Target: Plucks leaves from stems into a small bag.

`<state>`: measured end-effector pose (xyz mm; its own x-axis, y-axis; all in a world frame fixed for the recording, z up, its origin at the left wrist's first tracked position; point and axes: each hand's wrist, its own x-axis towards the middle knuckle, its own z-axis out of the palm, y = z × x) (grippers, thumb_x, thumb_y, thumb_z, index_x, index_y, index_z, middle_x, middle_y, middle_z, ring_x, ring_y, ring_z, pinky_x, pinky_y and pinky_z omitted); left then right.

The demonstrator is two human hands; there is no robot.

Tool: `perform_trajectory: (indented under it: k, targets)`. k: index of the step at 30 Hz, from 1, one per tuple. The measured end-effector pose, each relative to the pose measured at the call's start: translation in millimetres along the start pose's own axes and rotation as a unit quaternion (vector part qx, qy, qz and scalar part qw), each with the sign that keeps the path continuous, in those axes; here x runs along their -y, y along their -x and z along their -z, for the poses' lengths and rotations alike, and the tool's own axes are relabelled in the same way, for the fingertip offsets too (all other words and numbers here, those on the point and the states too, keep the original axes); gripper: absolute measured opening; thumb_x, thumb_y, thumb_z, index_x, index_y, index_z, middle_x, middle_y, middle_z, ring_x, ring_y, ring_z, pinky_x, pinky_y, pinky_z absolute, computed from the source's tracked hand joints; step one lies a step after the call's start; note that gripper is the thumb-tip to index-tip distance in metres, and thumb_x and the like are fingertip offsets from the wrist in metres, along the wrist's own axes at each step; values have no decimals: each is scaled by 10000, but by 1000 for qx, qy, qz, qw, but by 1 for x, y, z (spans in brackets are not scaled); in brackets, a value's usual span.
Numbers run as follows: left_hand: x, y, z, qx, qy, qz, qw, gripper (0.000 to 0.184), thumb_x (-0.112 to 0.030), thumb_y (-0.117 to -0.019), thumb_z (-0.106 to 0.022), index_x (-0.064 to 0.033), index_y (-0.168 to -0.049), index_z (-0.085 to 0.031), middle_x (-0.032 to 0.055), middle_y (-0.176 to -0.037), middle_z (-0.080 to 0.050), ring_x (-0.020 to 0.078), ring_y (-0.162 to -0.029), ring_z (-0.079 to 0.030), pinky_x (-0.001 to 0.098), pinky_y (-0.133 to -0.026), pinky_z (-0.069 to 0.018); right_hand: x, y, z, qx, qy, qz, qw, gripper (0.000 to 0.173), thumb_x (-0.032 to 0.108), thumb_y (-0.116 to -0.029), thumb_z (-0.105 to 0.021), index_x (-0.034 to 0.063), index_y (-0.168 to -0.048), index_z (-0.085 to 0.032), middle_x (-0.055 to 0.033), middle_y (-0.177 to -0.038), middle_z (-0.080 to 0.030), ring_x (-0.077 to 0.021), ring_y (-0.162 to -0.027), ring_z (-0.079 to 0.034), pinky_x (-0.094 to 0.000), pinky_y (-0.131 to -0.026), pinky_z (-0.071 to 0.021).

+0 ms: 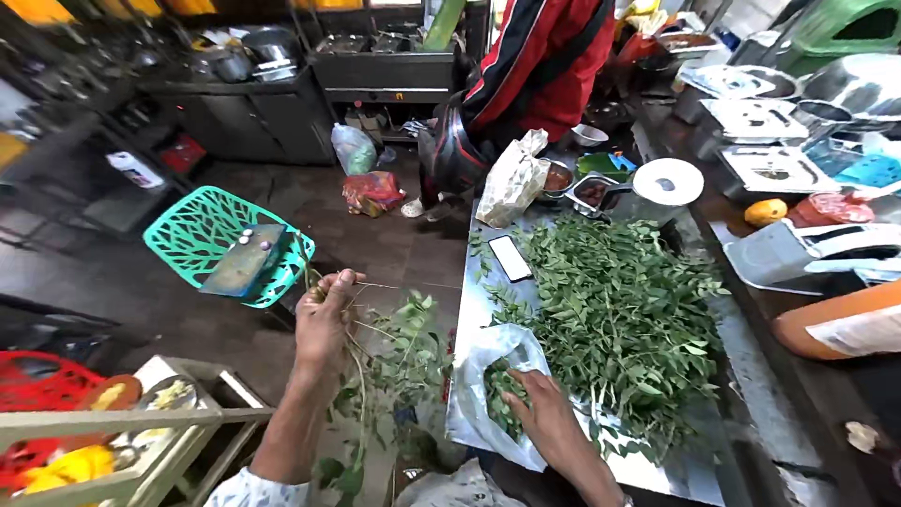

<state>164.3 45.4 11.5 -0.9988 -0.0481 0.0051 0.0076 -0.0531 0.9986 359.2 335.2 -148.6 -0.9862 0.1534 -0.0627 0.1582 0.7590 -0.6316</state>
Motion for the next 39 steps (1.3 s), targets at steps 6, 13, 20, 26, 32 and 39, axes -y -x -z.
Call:
perform_trajectory:
  k: [6,13,20,26,32,39]
  targets:
    - [16,17,-16,-33,40,60,997,200,-327,-1053,-574,-160,-1060,-685,-48,-594,-420,39,-423,-370,168,-395,-358,71,-23,30,-127,-205,107,965,240,323,-1038,-587,181,-1092,-772,58,-972,-716,-72,-883,-696,-293,-797,-625]
    - [22,12,-20,-88,59,44,993,195,-285,-1073,-534,-135,-1034,-653,-38,-638,-475,57,-466,-440,185,-429,-413,168,-19,35,-90,-244,343,903,143,227,-985,-704,122,-1031,-788,-1,-926,-742,-95,-874,-708,-292,-785,-618]
    - [25,38,-23,-108,86,44,989,238,-338,-1086,-499,-141,-1095,-633,2,-678,-495,102,-476,-499,237,-404,-470,175,-52,-14,-78,-37,162,983,451,564,-1015,-534,174,-1013,-759,40,-904,-728,-85,-844,-705,-321,-749,-607]
    - [33,51,-29,-82,120,41,988,276,-316,-1111,-427,-106,-1088,-604,20,-677,-517,122,-487,-540,270,-431,-525,164,-71,-10,6,-162,80,983,287,429,-1004,-608,181,-953,-741,52,-869,-697,-78,-766,-668,-334,-715,-589]
    - [49,34,-27,-79,123,-3,989,221,-276,-1109,-429,-152,-1047,-602,-52,-648,-444,51,-472,-412,187,-432,-393,145,-59,-2,212,-251,89,940,340,367,-1064,-496,81,-1033,-678,-57,-857,-632,-162,-771,-610,-381,-734,-517]
    - [40,11,-17,-107,118,-34,987,191,-229,-1108,-425,-138,-1031,-575,-63,-653,-465,37,-472,-427,179,-445,-414,122,1,13,245,-297,85,919,339,363,-1105,-425,68,-1121,-592,-77,-785,-601,-182,-584,-612,-372,-542,-559]
